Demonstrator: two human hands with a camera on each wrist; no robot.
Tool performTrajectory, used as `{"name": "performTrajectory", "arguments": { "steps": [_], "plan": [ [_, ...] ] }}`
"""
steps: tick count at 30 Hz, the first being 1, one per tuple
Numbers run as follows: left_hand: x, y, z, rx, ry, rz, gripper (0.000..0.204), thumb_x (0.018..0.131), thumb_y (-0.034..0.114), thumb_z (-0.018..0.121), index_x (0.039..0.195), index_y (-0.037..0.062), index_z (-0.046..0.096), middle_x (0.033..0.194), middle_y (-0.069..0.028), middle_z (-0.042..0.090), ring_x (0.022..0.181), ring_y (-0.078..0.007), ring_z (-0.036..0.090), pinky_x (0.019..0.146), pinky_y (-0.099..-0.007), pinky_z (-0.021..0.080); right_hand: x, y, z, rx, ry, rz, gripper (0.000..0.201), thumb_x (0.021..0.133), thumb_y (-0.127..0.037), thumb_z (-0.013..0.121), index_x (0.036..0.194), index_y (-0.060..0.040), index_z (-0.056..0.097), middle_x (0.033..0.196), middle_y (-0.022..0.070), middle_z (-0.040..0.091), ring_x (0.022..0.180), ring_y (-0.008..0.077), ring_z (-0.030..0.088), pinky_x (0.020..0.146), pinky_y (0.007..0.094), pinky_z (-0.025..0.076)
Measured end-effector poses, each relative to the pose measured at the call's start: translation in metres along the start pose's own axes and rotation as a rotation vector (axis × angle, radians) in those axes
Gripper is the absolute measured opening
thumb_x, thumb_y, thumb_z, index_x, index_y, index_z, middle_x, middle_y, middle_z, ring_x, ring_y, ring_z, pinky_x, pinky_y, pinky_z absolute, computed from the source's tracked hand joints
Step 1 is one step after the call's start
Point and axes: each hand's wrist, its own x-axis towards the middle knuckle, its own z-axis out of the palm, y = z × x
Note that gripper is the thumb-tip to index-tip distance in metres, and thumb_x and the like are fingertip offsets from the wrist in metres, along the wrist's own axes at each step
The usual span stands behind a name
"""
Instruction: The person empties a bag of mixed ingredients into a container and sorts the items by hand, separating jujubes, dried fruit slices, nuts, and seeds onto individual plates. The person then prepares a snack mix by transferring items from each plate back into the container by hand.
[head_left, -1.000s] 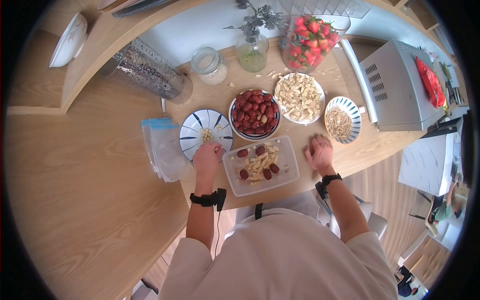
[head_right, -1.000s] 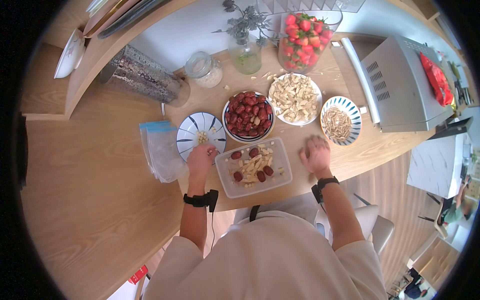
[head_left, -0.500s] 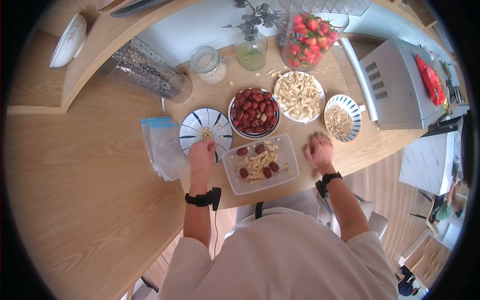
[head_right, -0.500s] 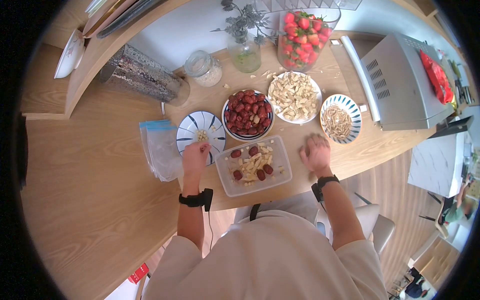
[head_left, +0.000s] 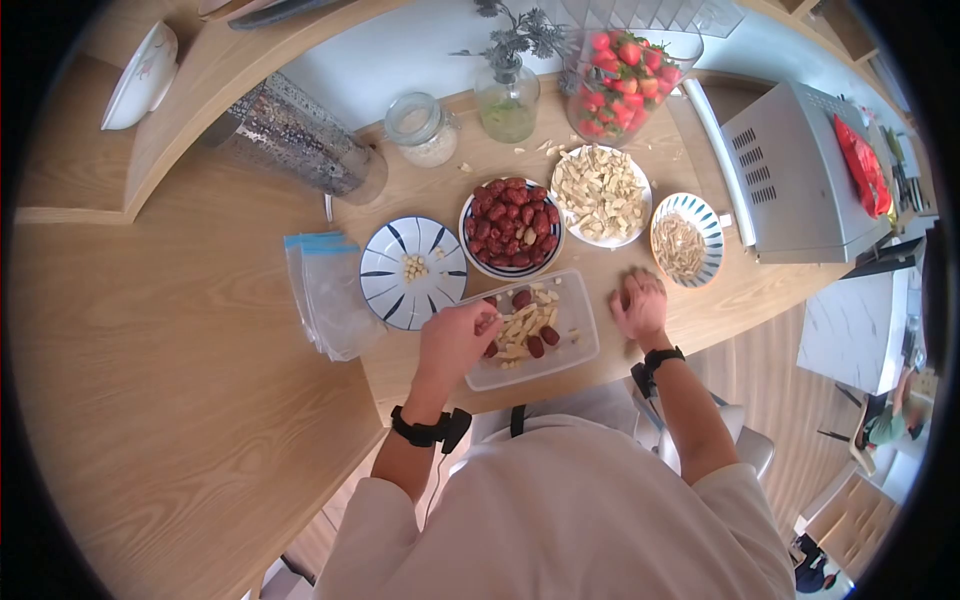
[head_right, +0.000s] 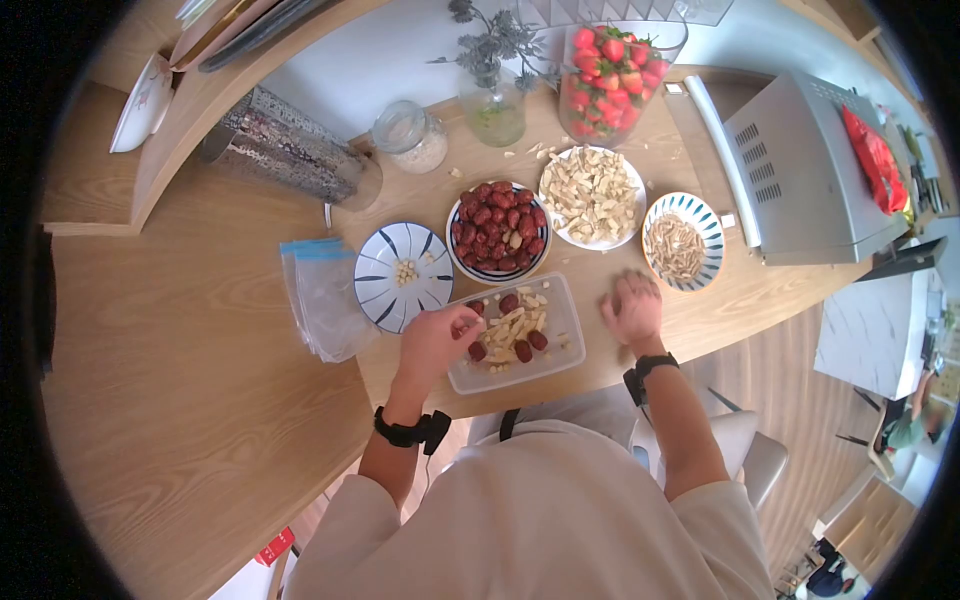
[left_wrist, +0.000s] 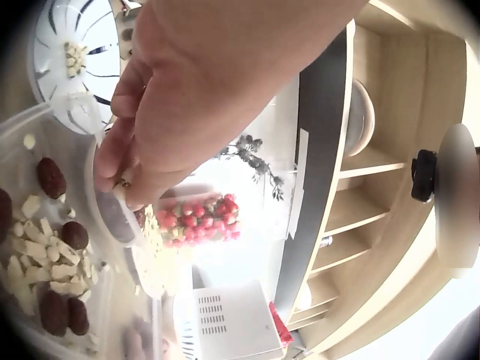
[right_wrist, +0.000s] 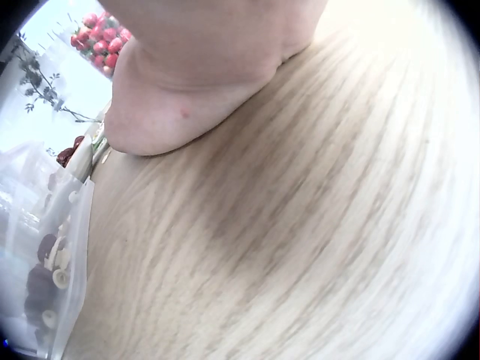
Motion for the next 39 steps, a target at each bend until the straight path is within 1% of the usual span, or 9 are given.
{"name": "performTrajectory", "arguments": {
  "steps": [2,5,7,10,17,19,29,35,39],
  "plan": [
    [0.0,-0.004,0.012,0.068,-0.018,0.023,0.016,0.081,0.024,0.073,0.091,0.0115,0.071,0.075,-0.0083,0.071,0.068,-0.0224,0.069,0.062,-0.0321,0.052,0.0,0.001,0.001,-0.002,0.018,-0.009,0.033,0.078,-0.028,0.062,0.099,-0.0022,0.062,0.111,0.02,0.061,0.104,0.0395,0.057,0.093,0.0478,0.044],
    [-0.001,-0.011,0.026,0.143,-0.031,0.013,0.015,0.082,0.021,0.071,0.091,0.01,0.068,0.075,-0.0105,0.07,0.071,-0.0288,0.069,0.063,-0.038,0.053,0.0,0.0,0.001,0.002,0.03,-0.016,0.032,0.078,-0.028,0.062,0.097,-0.0023,0.062,0.11,0.0203,0.061,0.104,0.0397,0.057,0.092,0.0479,0.044],
    [0.0,-0.017,0.032,0.154,0.036,0.125,0.01,0.084,0.018,0.067,0.089,0.0095,0.065,0.074,-0.011,0.068,0.071,-0.0343,0.066,0.064,-0.0446,0.052,0.001,0.0,0.0,0.005,0.027,-0.013,0.032,0.078,-0.028,0.062,0.097,-0.0023,0.062,0.11,0.0204,0.061,0.104,0.0397,0.057,0.092,0.0479,0.044],
    [0.002,-0.023,0.037,0.153,0.037,0.125,0.01,0.083,0.016,0.066,0.088,0.008,0.064,0.074,-0.0126,0.068,0.072,-0.0362,0.066,0.065,-0.046,0.051,0.001,0.0,0.0,0.006,0.01,-0.005,0.03,0.078,-0.027,0.062,0.095,-0.0023,0.062,0.108,0.0203,0.061,0.103,0.0396,0.057,0.092,0.0478,0.044],
    [0.0,-0.015,0.026,0.23,0.034,0.038,0.013,0.084,0.023,0.067,0.088,0.0105,0.065,0.074,-0.0134,0.068,0.072,-0.0352,0.066,0.065,-0.0458,0.051,0.001,-0.003,-0.003,0.005,0.032,-0.02,0.029,0.078,-0.026,0.062,0.093,-0.0023,0.062,0.108,0.0201,0.062,0.104,0.0396,0.057,0.092,0.0475,0.044],
    [0.0,-0.013,0.023,0.222,0.061,-0.028,0.018,0.082,0.029,0.071,0.085,0.0118,0.068,0.076,-0.0096,0.07,0.074,-0.0314,0.067,0.065,-0.0433,0.052,0.002,-0.004,-0.004,0.007,0.027,-0.019,0.029,0.078,-0.026,0.062,0.093,-0.0022,0.062,0.108,0.0201,0.061,0.104,0.0396,0.057,0.093,0.0474,0.044],
    [-0.003,-0.017,0.024,0.187,0.075,0.04,0.021,0.082,0.027,0.072,0.088,0.0083,0.066,0.089,-0.0102,0.071,0.076,-0.0306,0.068,0.067,-0.0412,0.052,0.001,-0.002,-0.004,0.009,0.007,-0.008,0.028,0.077,-0.026,0.062,0.091,-0.0017,0.061,0.109,0.0204,0.061,0.103,0.04,0.057,0.092,0.0475,0.044],
    [-0.012,-0.014,0.016,0.227,0.132,0.079,0.02,0.083,0.028,0.071,0.088,0.0086,0.066,0.084,-0.0087,0.07,0.073,-0.0301,0.067,0.065,-0.0405,0.051,0.001,-0.003,-0.003,0.027,0.036,-0.01,0.025,0.077,-0.024,0.062,0.088,-0.002,0.06,0.109,0.0209,0.061,0.105,0.0407,0.056,0.092,0.048,0.044],
    [-0.024,-0.019,0.004,0.211,0.106,-0.051,0.028,0.087,0.034,0.067,0.077,0.0084,0.064,0.073,-0.0092,0.067,0.071,-0.0325,0.065,0.062,-0.0418,0.05,0.001,-0.001,-0.001,0.028,0.062,-0.016,0.024,0.077,-0.024,0.062,0.087,-0.0023,0.06,0.108,0.0211,0.062,0.104,0.0406,0.057,0.092,0.048,0.044]
  ]
}}
